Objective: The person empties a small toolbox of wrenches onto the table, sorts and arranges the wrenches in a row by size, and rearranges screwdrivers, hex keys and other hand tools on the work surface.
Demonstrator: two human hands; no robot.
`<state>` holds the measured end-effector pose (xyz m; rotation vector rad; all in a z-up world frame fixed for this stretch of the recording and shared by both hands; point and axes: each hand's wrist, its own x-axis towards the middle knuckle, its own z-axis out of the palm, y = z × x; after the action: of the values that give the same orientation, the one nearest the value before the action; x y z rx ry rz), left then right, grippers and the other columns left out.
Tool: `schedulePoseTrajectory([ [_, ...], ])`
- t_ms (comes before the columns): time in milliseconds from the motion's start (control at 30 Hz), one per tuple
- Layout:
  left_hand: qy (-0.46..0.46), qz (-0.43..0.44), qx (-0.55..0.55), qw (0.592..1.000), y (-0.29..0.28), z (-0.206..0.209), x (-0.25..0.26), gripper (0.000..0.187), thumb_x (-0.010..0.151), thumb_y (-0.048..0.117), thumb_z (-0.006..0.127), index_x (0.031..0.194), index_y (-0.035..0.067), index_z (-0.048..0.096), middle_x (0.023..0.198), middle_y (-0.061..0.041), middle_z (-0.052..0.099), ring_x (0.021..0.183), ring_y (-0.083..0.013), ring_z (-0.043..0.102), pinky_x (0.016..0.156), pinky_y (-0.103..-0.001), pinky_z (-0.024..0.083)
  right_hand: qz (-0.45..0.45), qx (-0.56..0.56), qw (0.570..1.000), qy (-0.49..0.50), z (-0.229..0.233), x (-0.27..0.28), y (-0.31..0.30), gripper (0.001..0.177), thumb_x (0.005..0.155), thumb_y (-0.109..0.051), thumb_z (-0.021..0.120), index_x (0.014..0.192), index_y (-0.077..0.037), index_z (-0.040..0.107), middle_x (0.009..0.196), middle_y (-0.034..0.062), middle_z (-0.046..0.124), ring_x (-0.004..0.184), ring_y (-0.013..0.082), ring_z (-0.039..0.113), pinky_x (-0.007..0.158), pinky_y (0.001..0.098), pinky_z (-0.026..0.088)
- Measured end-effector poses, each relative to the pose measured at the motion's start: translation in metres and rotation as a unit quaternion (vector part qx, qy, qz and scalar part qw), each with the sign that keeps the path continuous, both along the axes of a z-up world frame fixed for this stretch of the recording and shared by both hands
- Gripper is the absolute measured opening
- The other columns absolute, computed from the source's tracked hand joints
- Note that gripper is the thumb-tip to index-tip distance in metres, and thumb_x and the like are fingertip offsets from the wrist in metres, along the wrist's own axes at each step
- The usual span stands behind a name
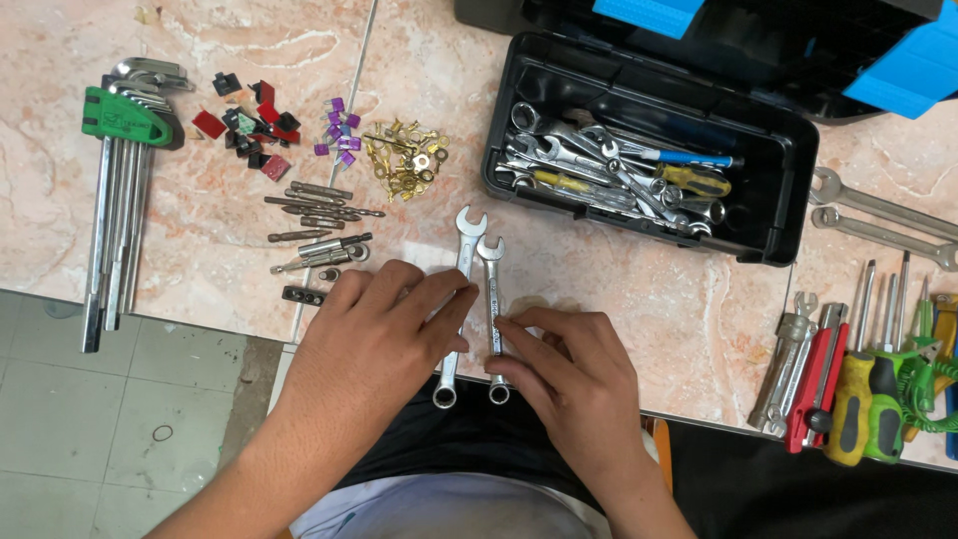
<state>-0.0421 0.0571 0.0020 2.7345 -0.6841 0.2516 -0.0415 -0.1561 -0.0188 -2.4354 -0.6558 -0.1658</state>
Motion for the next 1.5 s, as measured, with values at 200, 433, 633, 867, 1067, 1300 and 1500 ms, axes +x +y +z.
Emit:
schedulePoseTrajectory([
  [200, -0.001, -0.005, 0.025, 1.000, 0.006, 0.005, -0.004, 0.051, 0.076, 0.023, 0.071, 0.125, 0.009, 0.070, 0.124, 0.001, 0.065, 0.106, -0.0191, 0.057, 0.083, -0.036, 0.044, 0.072, -0.013, 0.995, 0.065, 0.017, 0.006, -0.016, 0.049, 0.077, -0.022, 0.082, 0.124, -0.010, 0.072, 0.123, 0.0065, 0.068, 0.105, 0.0266, 0.062, 0.087, 0.0353, 0.054],
  [433, 0.011, -0.011, 0.015, 1.000, 0.005, 0.004, -0.003, 0.053, 0.074, 0.029, 0.073, 0.122, 0.008, 0.070, 0.125, -0.001, 0.064, 0.107, -0.0210, 0.057, 0.084, -0.039, 0.044, 0.088, -0.034, 0.993, 0.065, 0.019, 0.005, -0.015, 0.046, 0.076, -0.027, 0.082, 0.121, -0.019, 0.075, 0.125, 0.0037, 0.066, 0.100, 0.0234, 0.060, 0.084, 0.0344, 0.053],
  [633, 0.013, -0.014, 0.016, 1.000, 0.006, 0.003, -0.003, 0.050, 0.076, 0.027, 0.071, 0.123, 0.007, 0.070, 0.125, 0.000, 0.064, 0.107, -0.0198, 0.057, 0.084, -0.038, 0.044, 0.080, -0.037, 0.996, 0.027, 0.013, 0.002, -0.008, 0.047, 0.074, -0.030, 0.082, 0.120, -0.018, 0.075, 0.130, 0.0012, 0.067, 0.105, 0.0246, 0.060, 0.090, 0.0368, 0.051],
  [867, 0.011, -0.015, 0.014, 1.000, 0.008, 0.005, -0.003, 0.047, 0.077, 0.023, 0.069, 0.122, 0.007, 0.071, 0.125, 0.000, 0.065, 0.107, -0.0193, 0.057, 0.083, -0.037, 0.043, 0.092, -0.032, 0.995, 0.014, 0.010, 0.000, -0.001, 0.048, 0.076, -0.031, 0.082, 0.119, -0.013, 0.074, 0.130, 0.0013, 0.068, 0.108, 0.0269, 0.061, 0.094, 0.0387, 0.049],
  [1067, 0.015, -0.017, 0.008, 1.000, 0.009, 0.004, -0.003, 0.047, 0.077, 0.024, 0.069, 0.121, 0.007, 0.071, 0.125, 0.001, 0.065, 0.106, -0.0187, 0.057, 0.083, -0.037, 0.043, 0.094, -0.032, 0.995, 0.003, 0.009, 0.000, 0.000, 0.049, 0.076, -0.031, 0.083, 0.120, -0.013, 0.073, 0.129, 0.0017, 0.068, 0.109, 0.0272, 0.062, 0.095, 0.0391, 0.049],
  [1300, 0.011, -0.017, 0.020, 1.000, 0.007, 0.007, -0.003, 0.047, 0.076, 0.023, 0.069, 0.121, 0.008, 0.071, 0.126, 0.000, 0.065, 0.107, -0.0192, 0.057, 0.085, -0.038, 0.044, 0.102, -0.012, 0.995, 0.013, 0.008, 0.000, -0.004, 0.049, 0.076, -0.029, 0.083, 0.121, -0.013, 0.073, 0.129, 0.0032, 0.068, 0.110, 0.0277, 0.062, 0.094, 0.0396, 0.050],
  [1500, -0.018, -0.073, -0.032, 0.997, 0.003, 0.035, 0.012, 0.036, 0.081, 0.020, 0.069, 0.116, 0.011, 0.073, 0.119, -0.001, 0.068, 0.101, -0.0195, 0.061, 0.077, -0.036, 0.046, 0.013, 0.024, 0.998, -0.064, 0.025, 0.017, -0.038, 0.024, 0.085, -0.015, 0.081, 0.108, -0.011, 0.077, 0.110, 0.0049, 0.072, 0.102, 0.0235, 0.066, 0.087, 0.0363, 0.051],
])
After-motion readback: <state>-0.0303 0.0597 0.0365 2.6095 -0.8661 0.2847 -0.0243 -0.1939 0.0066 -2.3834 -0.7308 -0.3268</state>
